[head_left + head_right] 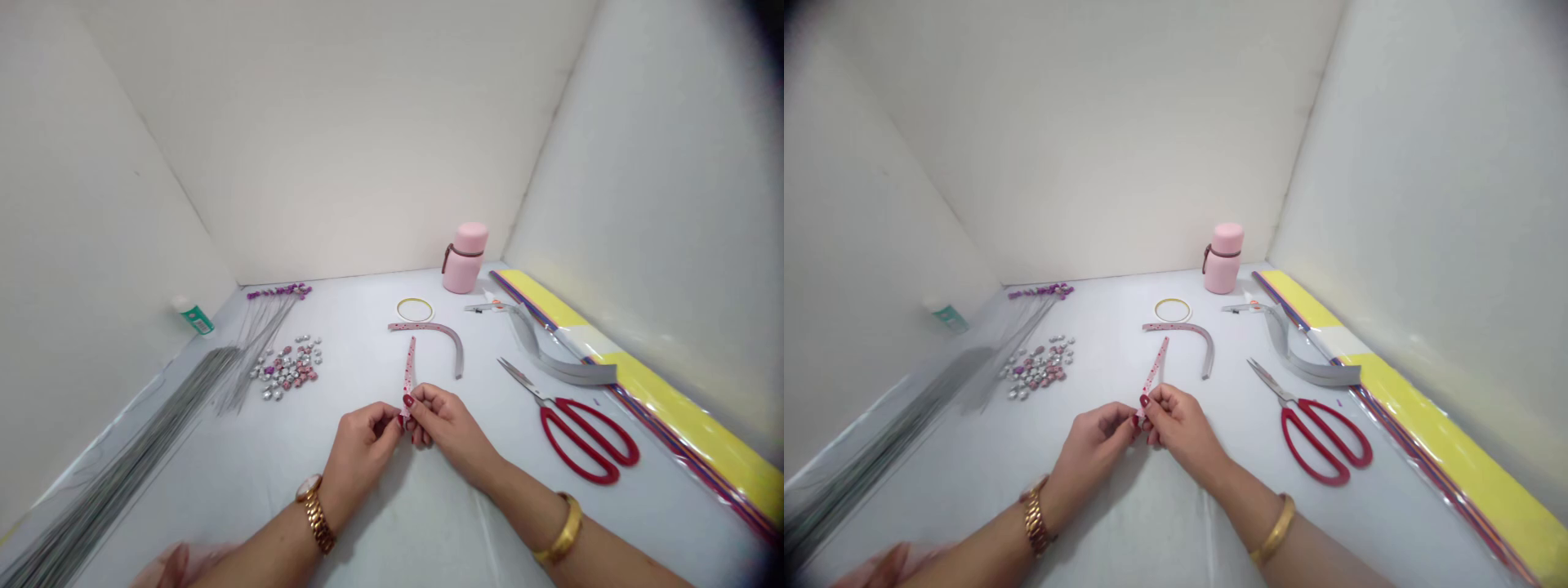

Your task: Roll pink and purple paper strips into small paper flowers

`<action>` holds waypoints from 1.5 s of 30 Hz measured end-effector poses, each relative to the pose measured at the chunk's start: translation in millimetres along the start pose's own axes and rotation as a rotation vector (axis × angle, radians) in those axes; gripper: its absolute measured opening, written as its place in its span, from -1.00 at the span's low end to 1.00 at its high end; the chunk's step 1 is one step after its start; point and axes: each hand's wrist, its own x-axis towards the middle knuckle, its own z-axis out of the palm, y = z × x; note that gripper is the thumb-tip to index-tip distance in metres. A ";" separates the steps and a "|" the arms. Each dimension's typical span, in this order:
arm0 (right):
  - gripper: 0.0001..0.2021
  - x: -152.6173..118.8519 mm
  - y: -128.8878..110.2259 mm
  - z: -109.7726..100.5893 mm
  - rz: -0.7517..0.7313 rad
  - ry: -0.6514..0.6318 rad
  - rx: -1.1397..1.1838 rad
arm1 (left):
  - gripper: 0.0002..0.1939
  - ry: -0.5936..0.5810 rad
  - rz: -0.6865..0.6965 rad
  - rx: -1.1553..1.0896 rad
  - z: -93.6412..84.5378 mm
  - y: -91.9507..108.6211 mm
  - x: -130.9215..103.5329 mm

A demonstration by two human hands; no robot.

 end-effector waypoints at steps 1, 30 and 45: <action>-0.76 0.0 -0.2 -0.4 -0.007 0.001 0.000 | -0.79 -0.007 0.014 0.020 -0.8 1.5 -0.6; -0.74 -1.8 4.6 -0.4 -0.095 0.048 -0.029 | -0.90 0.033 -0.119 -0.265 1.7 0.6 4.5; -0.72 -2.7 1.3 0.2 -0.099 0.036 0.008 | -0.93 -0.113 -0.329 -0.680 -2.7 3.0 10.3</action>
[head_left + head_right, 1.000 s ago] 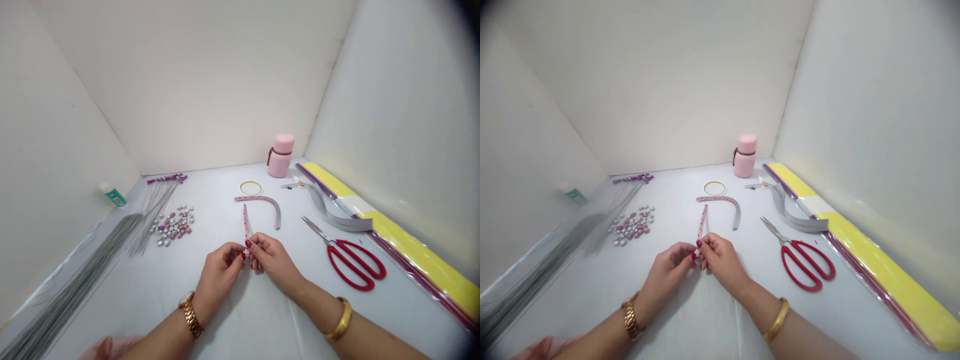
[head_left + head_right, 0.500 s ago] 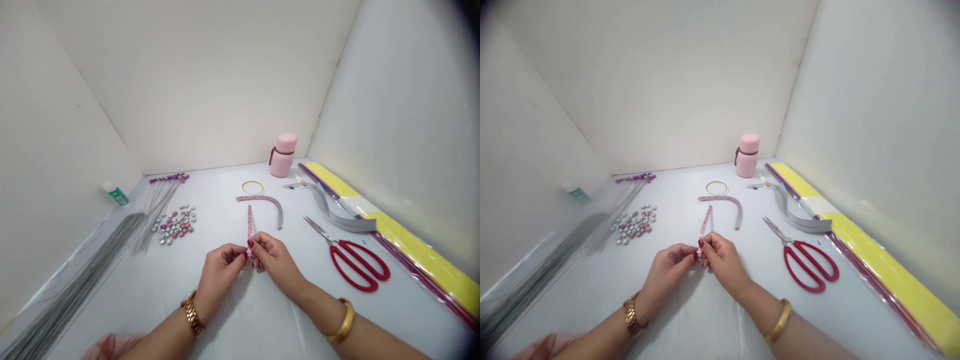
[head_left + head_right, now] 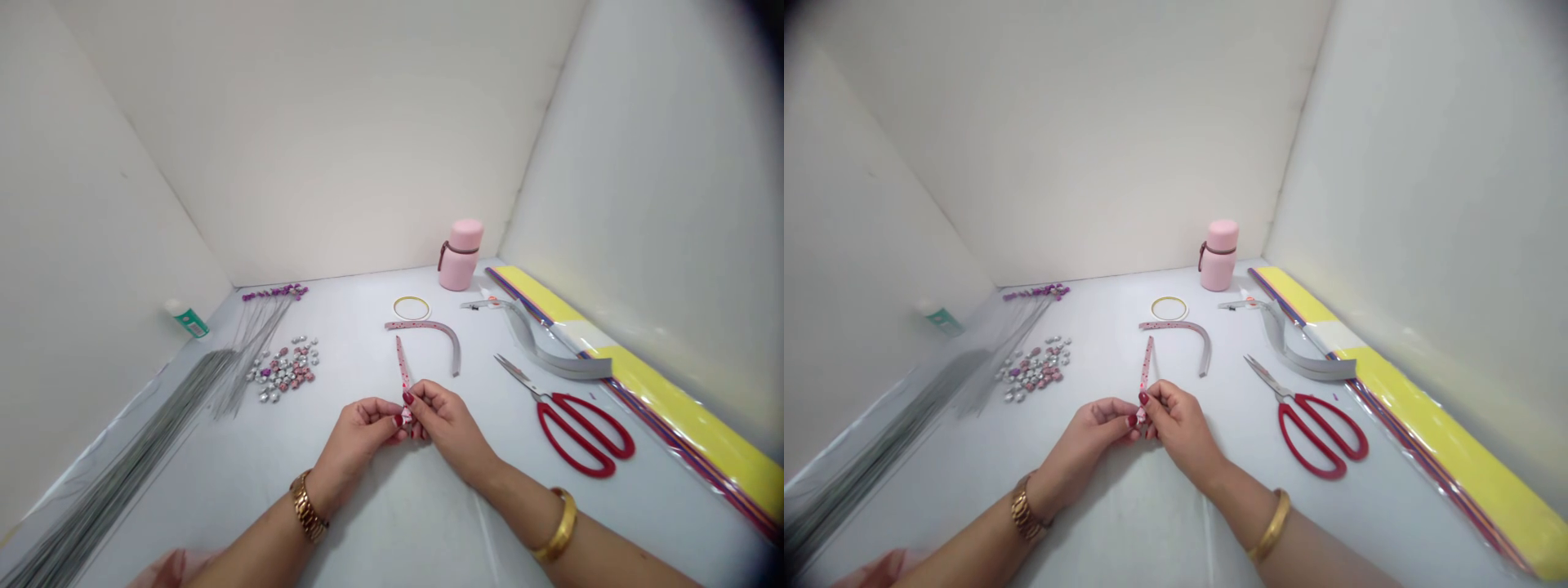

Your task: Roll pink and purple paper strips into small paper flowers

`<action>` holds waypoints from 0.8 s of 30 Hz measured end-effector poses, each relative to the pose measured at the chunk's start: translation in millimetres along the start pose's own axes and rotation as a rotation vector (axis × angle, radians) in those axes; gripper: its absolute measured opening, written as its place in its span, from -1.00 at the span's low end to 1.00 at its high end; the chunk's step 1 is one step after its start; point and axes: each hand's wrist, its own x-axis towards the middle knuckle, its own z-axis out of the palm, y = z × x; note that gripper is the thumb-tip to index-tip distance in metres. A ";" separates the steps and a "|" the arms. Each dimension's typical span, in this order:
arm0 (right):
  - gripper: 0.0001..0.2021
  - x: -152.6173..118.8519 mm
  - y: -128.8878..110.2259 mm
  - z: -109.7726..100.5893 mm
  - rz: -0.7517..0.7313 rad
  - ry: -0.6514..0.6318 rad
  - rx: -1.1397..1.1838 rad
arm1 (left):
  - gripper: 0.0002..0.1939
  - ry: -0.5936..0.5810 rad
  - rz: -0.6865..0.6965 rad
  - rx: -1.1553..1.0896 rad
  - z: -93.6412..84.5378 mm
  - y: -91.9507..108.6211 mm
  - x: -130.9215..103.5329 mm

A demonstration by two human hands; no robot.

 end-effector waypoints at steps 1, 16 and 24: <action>-0.72 0.0 0.1 -0.3 -0.002 0.003 -0.008 | -0.92 0.006 0.014 -0.002 0.4 -0.4 -0.5; -0.76 0.4 0.1 0.1 0.001 0.002 -0.053 | -0.88 0.043 0.050 0.048 2.3 -2.1 -1.5; -0.83 -1.7 -2.6 -1.0 -0.081 0.049 -0.149 | -0.89 0.096 0.041 0.084 4.6 0.8 -1.5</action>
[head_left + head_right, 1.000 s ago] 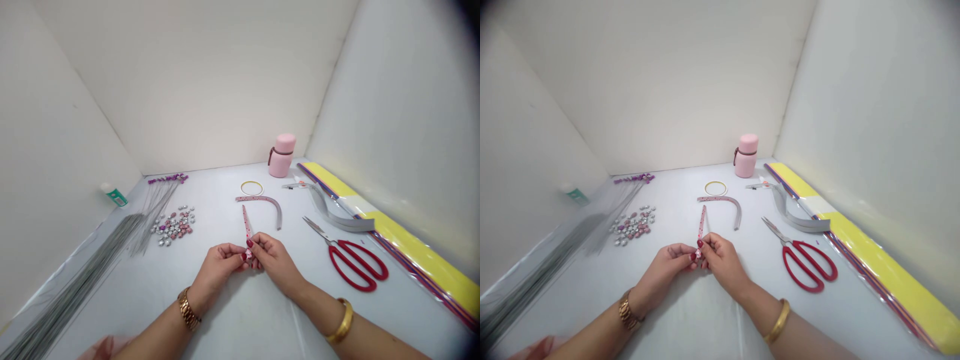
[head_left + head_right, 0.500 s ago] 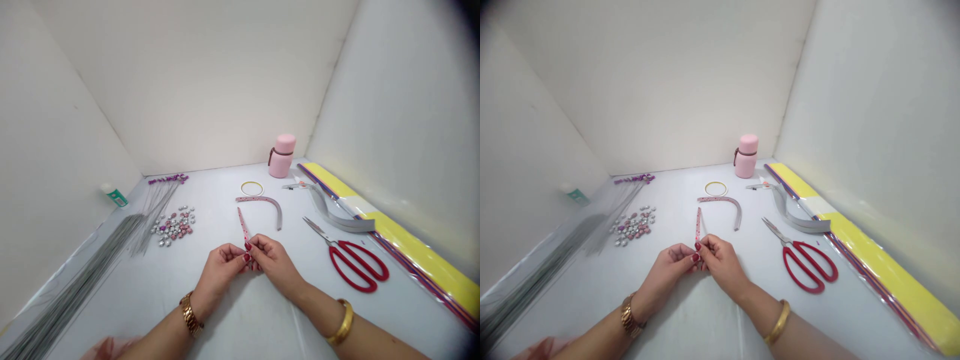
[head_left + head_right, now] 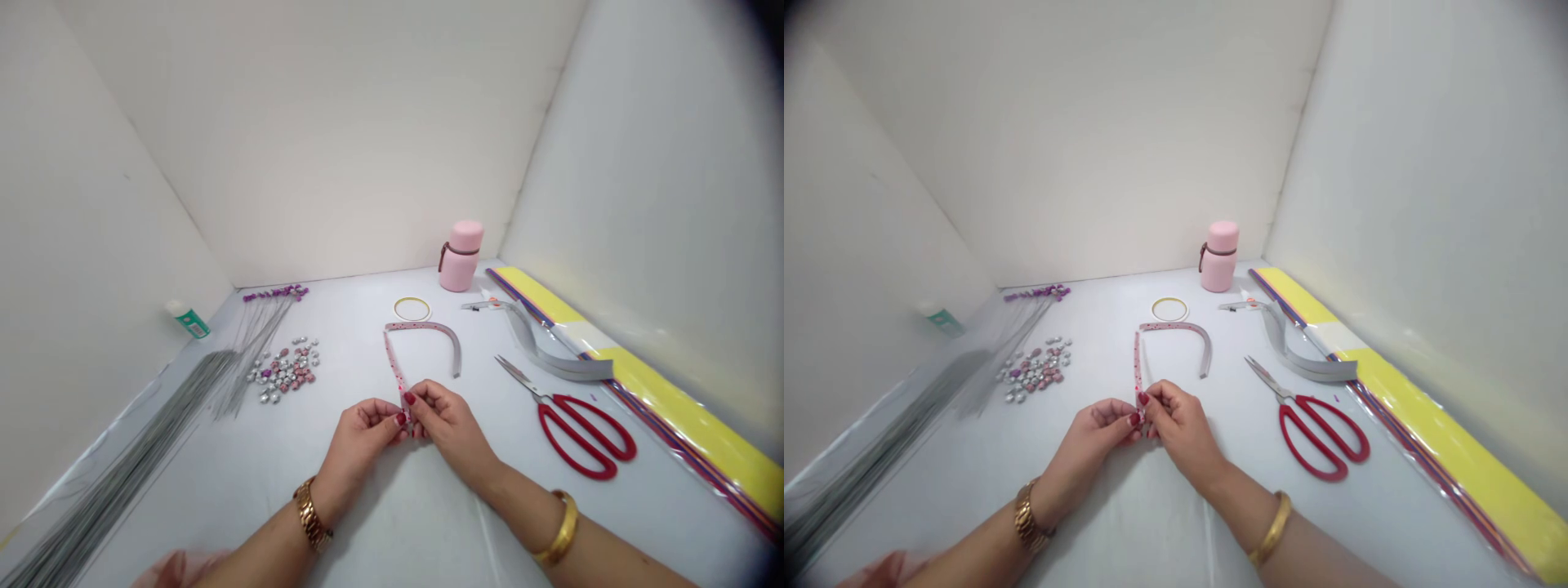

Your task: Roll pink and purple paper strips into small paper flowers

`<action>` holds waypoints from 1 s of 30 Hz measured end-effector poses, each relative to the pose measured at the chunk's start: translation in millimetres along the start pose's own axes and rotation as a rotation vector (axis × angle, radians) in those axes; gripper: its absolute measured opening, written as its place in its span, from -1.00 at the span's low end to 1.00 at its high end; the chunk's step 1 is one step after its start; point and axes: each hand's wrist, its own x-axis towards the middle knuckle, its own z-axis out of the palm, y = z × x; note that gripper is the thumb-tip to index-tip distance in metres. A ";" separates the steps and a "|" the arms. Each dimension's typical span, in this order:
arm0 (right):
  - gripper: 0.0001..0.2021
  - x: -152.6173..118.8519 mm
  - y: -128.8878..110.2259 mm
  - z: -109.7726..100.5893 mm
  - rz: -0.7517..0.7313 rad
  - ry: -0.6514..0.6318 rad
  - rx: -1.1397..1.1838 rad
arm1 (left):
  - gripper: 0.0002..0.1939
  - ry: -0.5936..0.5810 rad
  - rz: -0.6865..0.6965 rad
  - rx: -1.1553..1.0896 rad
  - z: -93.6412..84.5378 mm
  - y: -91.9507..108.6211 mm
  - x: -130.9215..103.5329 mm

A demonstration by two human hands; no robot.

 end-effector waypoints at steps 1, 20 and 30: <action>-0.85 -0.2 -1.3 -1.2 -0.053 0.030 -0.047 | -0.89 0.016 -0.001 -0.002 -0.2 0.2 -0.3; -0.82 -1.6 -14.1 -4.0 -0.219 -0.102 -0.325 | -0.88 0.097 0.257 0.096 -3.6 -7.0 -2.9; -0.85 -1.9 -12.5 -2.8 -0.190 -0.140 -0.310 | -0.86 0.156 0.430 0.375 -5.9 -9.5 -5.3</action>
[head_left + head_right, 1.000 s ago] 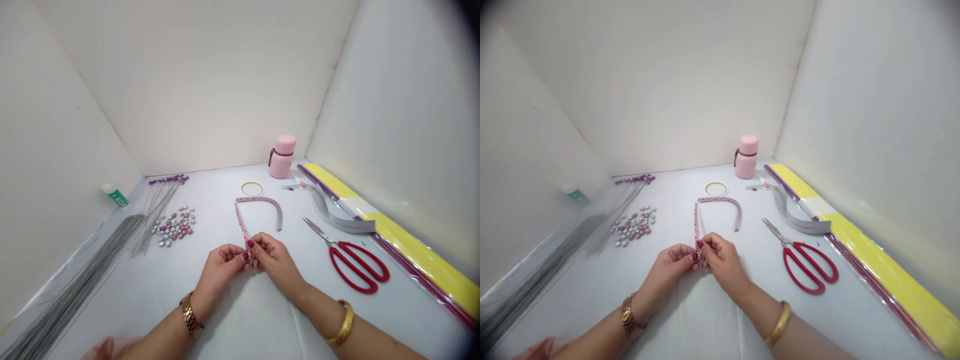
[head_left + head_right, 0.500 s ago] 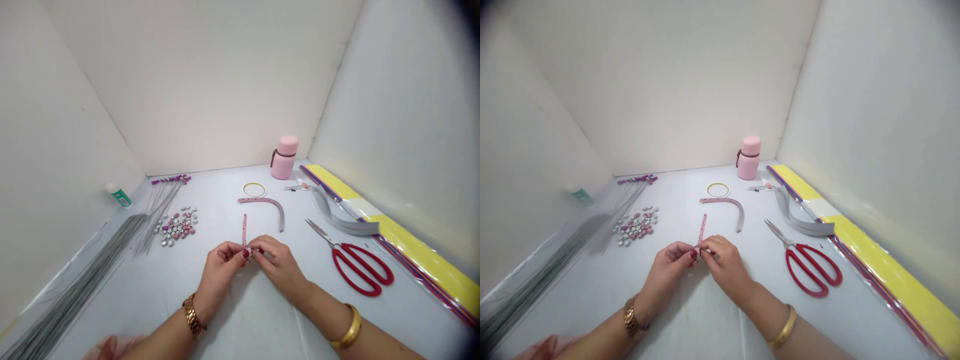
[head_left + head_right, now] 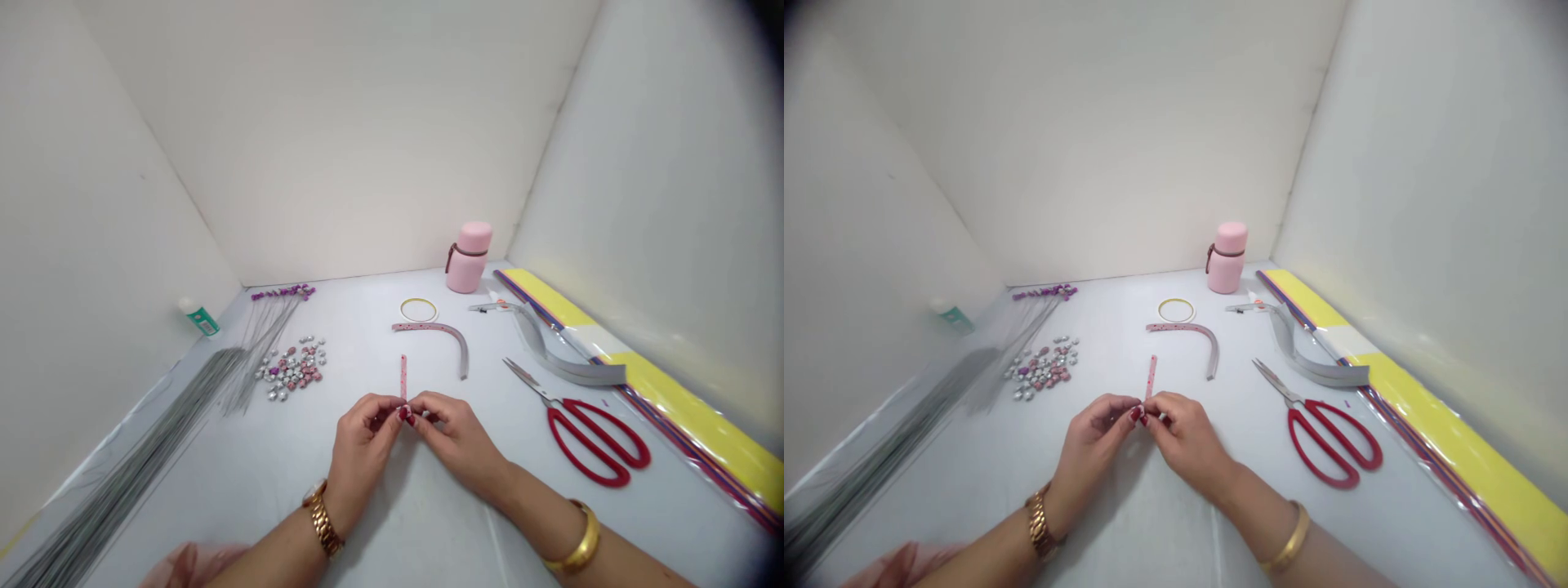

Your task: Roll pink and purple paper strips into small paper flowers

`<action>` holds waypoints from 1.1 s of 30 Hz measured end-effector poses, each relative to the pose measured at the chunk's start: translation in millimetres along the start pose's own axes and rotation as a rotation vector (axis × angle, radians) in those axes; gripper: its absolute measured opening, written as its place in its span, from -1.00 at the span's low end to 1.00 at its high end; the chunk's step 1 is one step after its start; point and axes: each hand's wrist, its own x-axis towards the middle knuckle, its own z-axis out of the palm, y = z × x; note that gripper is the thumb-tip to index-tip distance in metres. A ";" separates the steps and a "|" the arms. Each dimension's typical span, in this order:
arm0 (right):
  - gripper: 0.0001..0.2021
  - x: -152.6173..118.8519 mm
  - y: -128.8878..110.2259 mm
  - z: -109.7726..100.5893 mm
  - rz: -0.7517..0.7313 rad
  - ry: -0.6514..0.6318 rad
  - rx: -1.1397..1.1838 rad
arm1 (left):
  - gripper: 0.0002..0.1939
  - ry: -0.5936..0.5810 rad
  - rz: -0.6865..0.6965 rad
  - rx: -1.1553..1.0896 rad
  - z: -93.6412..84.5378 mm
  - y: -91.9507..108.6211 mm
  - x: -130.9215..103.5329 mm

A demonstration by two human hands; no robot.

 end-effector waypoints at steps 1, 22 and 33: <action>-0.85 -0.1 0.1 0.2 0.005 -0.006 0.011 | -0.87 0.005 0.012 0.021 -0.2 0.6 0.0; -0.87 -0.3 1.6 0.0 0.015 -0.028 0.151 | -0.93 0.040 0.063 -0.013 0.1 0.2 -0.7; -0.84 -4.0 3.8 0.4 -0.156 0.152 -0.040 | -0.94 0.025 0.243 0.182 -2.5 8.9 -6.7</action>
